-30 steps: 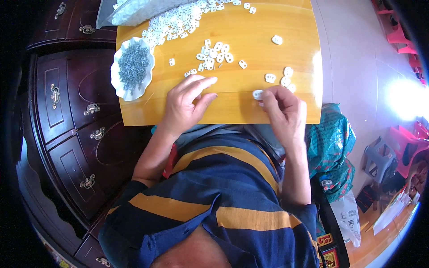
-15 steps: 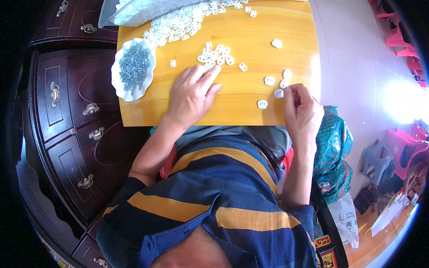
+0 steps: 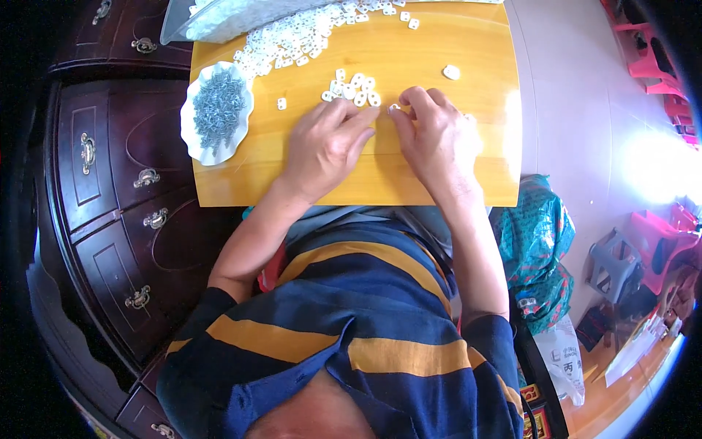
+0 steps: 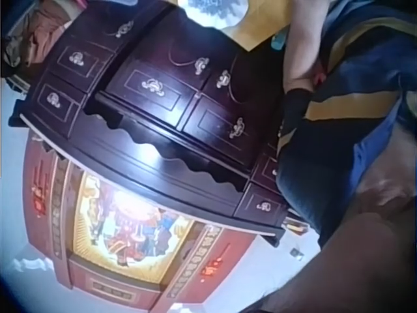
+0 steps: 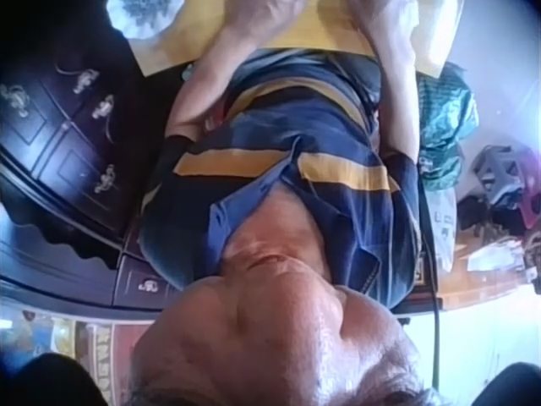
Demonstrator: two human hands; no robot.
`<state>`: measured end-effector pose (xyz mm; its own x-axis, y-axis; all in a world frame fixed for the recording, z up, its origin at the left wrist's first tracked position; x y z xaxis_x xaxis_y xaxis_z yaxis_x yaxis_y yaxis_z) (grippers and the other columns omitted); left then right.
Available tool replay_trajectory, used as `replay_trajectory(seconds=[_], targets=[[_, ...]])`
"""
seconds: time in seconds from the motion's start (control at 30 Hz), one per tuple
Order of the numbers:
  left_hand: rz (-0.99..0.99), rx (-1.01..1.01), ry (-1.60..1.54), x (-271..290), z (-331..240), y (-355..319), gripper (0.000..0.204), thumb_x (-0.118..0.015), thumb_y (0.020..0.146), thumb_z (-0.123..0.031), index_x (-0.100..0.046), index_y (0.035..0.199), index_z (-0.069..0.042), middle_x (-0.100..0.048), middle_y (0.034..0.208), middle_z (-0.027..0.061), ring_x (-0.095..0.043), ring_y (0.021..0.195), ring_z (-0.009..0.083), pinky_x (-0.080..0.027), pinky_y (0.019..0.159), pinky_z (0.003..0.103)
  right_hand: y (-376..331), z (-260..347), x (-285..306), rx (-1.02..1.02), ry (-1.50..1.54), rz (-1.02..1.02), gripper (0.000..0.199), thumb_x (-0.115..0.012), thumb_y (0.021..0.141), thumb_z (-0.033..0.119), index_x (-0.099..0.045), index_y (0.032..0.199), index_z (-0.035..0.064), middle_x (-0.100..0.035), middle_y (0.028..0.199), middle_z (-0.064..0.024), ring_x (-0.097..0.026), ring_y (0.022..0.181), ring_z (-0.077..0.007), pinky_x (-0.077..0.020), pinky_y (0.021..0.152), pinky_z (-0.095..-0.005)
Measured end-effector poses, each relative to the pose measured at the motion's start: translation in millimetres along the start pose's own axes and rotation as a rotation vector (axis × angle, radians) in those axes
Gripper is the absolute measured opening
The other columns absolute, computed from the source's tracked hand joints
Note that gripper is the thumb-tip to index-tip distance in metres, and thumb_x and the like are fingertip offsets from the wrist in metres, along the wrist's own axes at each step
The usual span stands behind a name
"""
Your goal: Inserting small blue pins into holes of white plastic components at a table.
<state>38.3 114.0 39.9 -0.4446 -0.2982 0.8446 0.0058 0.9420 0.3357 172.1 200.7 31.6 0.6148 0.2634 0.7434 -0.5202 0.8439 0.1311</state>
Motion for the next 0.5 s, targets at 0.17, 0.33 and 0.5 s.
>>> replay_trajectory(seconds=[0.17,0.33,0.5], targets=[[0.005,-0.031,0.011,-9.4,-3.4,6.6,0.029,-0.074,0.079,-0.008,-0.071,0.108,-0.007,-0.06,0.086,0.0053,-0.064,0.081,0.024,-0.053,0.068,0.038,4.6,-2.2,-13.2,0.009,-0.115,0.046,0.011,-0.069,0.087,0.02,-0.065,0.091,0.0113,-0.067,0.083,-0.0095,-0.068,0.075,-0.0312,-0.0526,0.064,-0.0435],[-0.008,-0.006,-0.024,-7.1,-5.5,8.2,0.032,-0.076,0.077,-0.009,-0.07,0.108,-0.006,-0.061,0.089,0.0066,-0.064,0.082,0.0261,-0.054,0.07,0.039,3.8,-7.5,-17.6,0.037,-0.105,0.029,0.009,-0.069,0.087,0.019,-0.064,0.09,0.0118,-0.066,0.083,-0.0084,-0.068,0.075,-0.031,-0.0514,0.064,-0.0449],[0.001,-0.001,-0.056,-7.3,-3.0,5.0,0.034,-0.076,0.077,-0.009,-0.069,0.11,-0.006,-0.062,0.091,0.0071,-0.064,0.083,0.0266,-0.054,0.07,0.039,3.3,-10.7,-17.6,0.035,-0.117,0.024,0.011,-0.069,0.087,0.018,-0.062,0.089,0.0097,-0.066,0.083,-0.0091,-0.068,0.076,-0.031,-0.0517,0.064,-0.0442]])
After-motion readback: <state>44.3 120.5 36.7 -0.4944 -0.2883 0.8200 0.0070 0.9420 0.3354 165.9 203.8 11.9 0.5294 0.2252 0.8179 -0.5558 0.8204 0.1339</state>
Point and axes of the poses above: each hand's wrist, its own y-axis towards the middle knuckle, its own x-axis out of the back of the hand, z = x × y, the point moved 6 cm from there along y, towards the middle knuckle
